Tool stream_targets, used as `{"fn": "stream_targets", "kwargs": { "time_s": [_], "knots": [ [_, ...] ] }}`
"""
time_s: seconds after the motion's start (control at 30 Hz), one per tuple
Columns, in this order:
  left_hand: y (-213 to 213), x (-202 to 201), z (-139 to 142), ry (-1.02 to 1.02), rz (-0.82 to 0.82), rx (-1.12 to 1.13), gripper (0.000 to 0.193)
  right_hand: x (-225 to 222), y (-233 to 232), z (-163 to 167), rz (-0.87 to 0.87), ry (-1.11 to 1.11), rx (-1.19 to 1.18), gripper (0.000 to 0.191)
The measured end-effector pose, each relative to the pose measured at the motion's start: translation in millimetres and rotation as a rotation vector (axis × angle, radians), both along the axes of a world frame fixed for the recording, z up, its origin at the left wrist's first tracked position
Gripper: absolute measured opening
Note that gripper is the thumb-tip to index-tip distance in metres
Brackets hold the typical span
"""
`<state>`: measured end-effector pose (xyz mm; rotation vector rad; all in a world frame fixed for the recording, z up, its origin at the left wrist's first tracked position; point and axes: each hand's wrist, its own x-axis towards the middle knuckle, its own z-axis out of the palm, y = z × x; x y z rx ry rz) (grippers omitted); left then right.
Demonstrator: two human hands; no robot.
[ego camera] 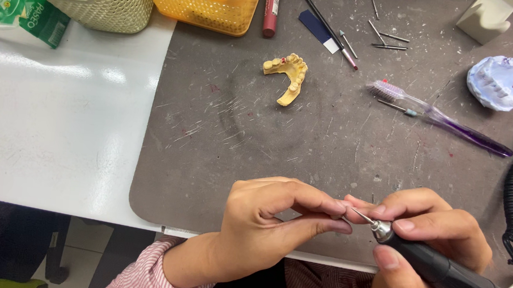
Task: The person uses a rotary handpiece to grind and shape a small artificial tooth, then places it into a yellow dental cast to check the fit. The person repeats the grinding and fitting process on the tooth multiple times.
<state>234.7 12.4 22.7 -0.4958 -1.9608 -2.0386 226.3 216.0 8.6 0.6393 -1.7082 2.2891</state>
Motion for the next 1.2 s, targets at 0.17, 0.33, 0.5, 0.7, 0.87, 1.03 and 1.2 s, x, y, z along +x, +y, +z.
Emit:
{"fn": "stream_targets", "kwargs": {
  "time_s": [0.17,0.33,0.5,0.7,0.87,1.03,1.2],
  "knots": [
    [-1.8,-0.8,0.8,0.075,0.012,-0.031,0.029,5.9,-0.8,9.6,-0.028,0.018,0.024,0.023],
    [-2.0,0.1,-1.8,-0.014,-0.069,0.010,0.034,13.5,0.0,13.8,-0.057,-0.030,0.051,0.022],
    [-0.4,0.0,-2.6,-0.098,-0.153,0.068,0.036,6.5,1.3,5.7,-0.102,0.028,0.130,0.024],
    [-2.7,-1.2,-0.8,-0.158,-0.213,0.097,0.034,5.2,0.9,3.5,-0.110,0.031,0.100,0.025],
    [-2.7,-1.7,0.2,-0.247,-0.242,0.168,0.029,3.6,0.3,4.6,-0.091,0.037,0.078,0.025],
    [-3.2,-4.4,0.9,-0.338,-0.279,0.204,0.028,4.1,1.9,5.3,-0.081,0.005,0.061,0.025],
    [-4.1,-4.1,0.2,-0.330,-0.261,0.158,0.030,8.1,4.4,9.4,-0.033,-0.015,0.094,0.023]
  ]
}}
